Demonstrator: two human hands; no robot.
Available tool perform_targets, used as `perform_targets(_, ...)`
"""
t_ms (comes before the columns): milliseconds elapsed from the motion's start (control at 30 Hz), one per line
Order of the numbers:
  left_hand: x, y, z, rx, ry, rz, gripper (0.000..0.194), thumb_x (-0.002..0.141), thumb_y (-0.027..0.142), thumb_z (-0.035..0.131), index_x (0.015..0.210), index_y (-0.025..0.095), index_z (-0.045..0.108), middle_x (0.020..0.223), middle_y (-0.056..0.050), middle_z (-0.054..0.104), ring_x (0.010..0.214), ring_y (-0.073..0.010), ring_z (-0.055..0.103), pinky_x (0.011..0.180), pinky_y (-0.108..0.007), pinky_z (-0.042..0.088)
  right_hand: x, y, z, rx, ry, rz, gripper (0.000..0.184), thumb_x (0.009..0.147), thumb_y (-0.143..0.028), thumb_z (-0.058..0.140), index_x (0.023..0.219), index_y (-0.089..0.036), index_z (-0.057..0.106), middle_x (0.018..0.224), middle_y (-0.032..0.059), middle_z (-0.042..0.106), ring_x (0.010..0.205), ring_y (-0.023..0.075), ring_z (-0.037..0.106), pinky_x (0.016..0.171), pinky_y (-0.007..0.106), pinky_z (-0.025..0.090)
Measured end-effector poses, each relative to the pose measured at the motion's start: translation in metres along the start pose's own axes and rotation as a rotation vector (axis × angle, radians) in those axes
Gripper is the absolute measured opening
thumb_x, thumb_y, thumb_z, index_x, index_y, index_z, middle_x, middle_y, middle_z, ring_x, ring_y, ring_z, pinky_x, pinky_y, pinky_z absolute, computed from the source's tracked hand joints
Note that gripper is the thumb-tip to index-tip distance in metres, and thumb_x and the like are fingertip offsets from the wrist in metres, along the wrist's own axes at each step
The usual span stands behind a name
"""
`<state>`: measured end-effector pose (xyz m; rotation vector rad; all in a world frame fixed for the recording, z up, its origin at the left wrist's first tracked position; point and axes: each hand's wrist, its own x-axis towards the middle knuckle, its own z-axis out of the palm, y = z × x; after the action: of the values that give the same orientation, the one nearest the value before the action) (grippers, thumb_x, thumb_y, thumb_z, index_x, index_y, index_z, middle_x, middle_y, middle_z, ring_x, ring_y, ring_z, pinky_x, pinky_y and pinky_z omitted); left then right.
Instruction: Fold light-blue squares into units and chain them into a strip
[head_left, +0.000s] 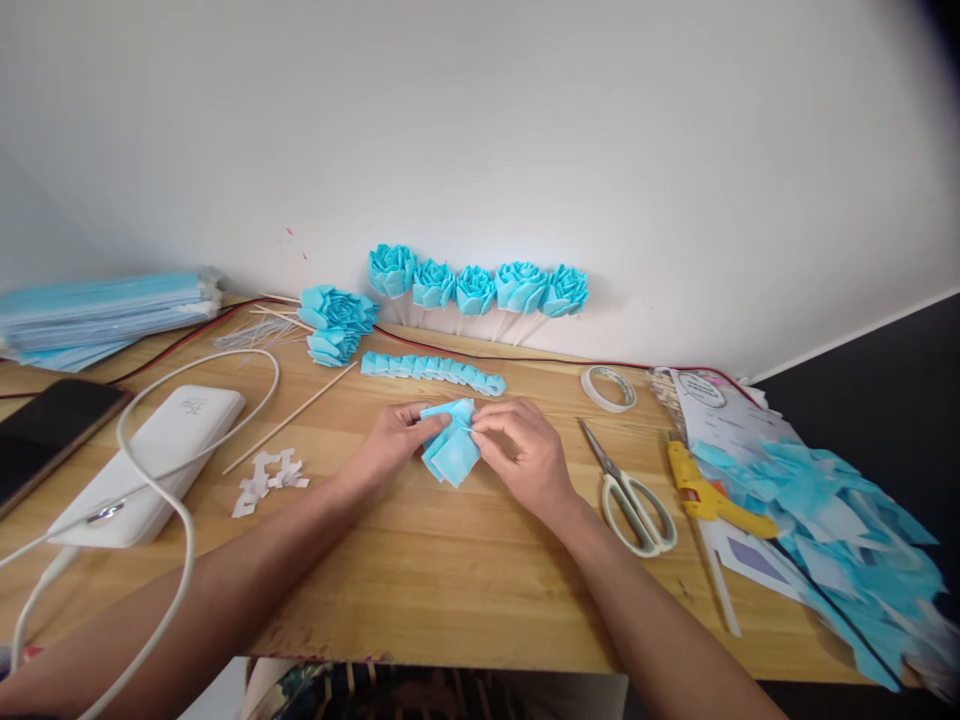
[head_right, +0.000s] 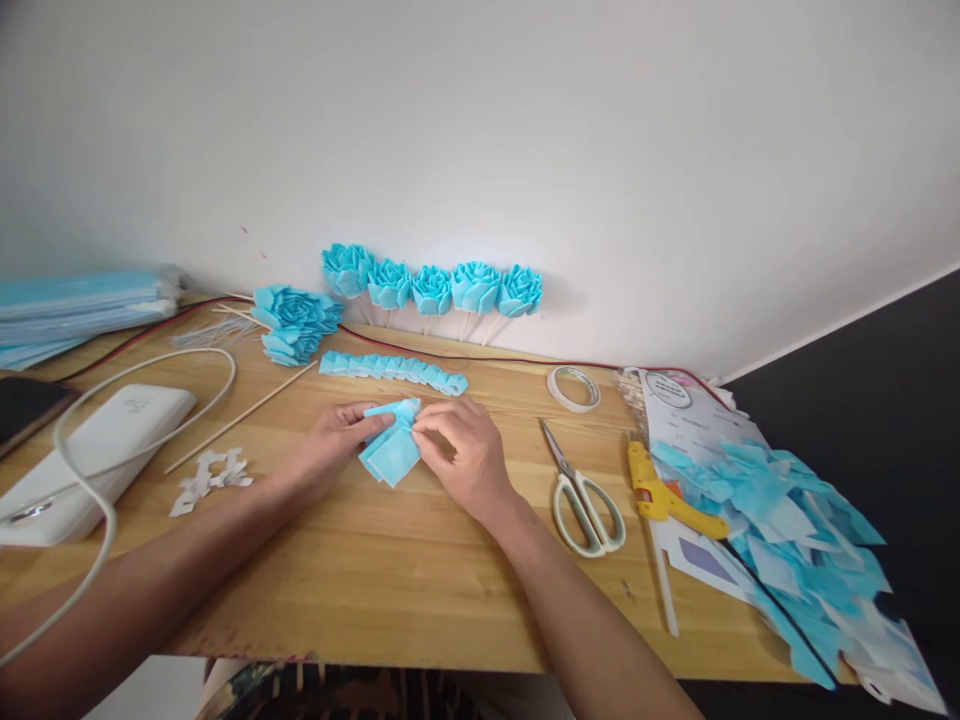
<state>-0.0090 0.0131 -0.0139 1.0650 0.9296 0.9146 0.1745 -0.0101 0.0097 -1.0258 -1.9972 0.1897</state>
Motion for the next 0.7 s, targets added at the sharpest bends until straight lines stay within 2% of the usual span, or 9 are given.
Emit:
perform_targets(233,-0.0006,0.0032,0.0019,0.120,0.043,0.043,0.035,0.072,0.046,0.067,0.067,0.012,0.060,0.057,0.003,0.051,0.053,-0.0092,0.043,0.052,-0.022,0.032,-0.0004,0.0005,-0.0015,0.025,-0.015,0.013,0.008,0.083,-0.015,0.062,0.083,-0.023,0.062,0.081,0.0011,0.069,0.081,0.0172,0.061,0.076,0.034,0.045)
perform_targets(433,-0.0024,0.0038,0.0052,0.192,-0.010,0.084,0.033,0.074,0.045,0.065,0.070,0.012,0.062,0.061,0.002,0.052,0.058,-0.0105,0.044,0.055,-0.022,0.034,-0.0026,0.0032,0.0036,-0.080,-0.073,0.124,0.007,0.081,-0.019,0.065,0.087,-0.023,0.062,0.077,-0.0003,0.067,0.077,0.0173,0.060,0.074,0.034,0.041)
perform_targets(567,-0.0029,0.0039,0.0057,0.184,-0.036,0.096,0.032,0.075,0.044,0.064,0.068,0.013,0.061,0.060,0.003,0.050,0.057,-0.0096,0.042,0.054,-0.021,0.032,-0.0025,0.0021,0.0051,-0.068,-0.059,0.076,0.008,0.081,-0.014,0.061,0.080,-0.022,0.060,0.078,0.0003,0.066,0.079,0.0174,0.059,0.074,0.034,0.041)
perform_targets(700,-0.0026,0.0041,0.0040,0.117,-0.024,0.070,0.033,0.073,0.044,0.066,0.066,0.013,0.059,0.057,0.004,0.047,0.054,-0.0084,0.040,0.052,-0.021,0.031,-0.0025,0.0021,0.0063,-0.028,-0.017,0.026,0.010,0.083,-0.013,0.060,0.083,-0.023,0.061,0.082,0.0013,0.068,0.081,0.0179,0.061,0.076,0.035,0.043)
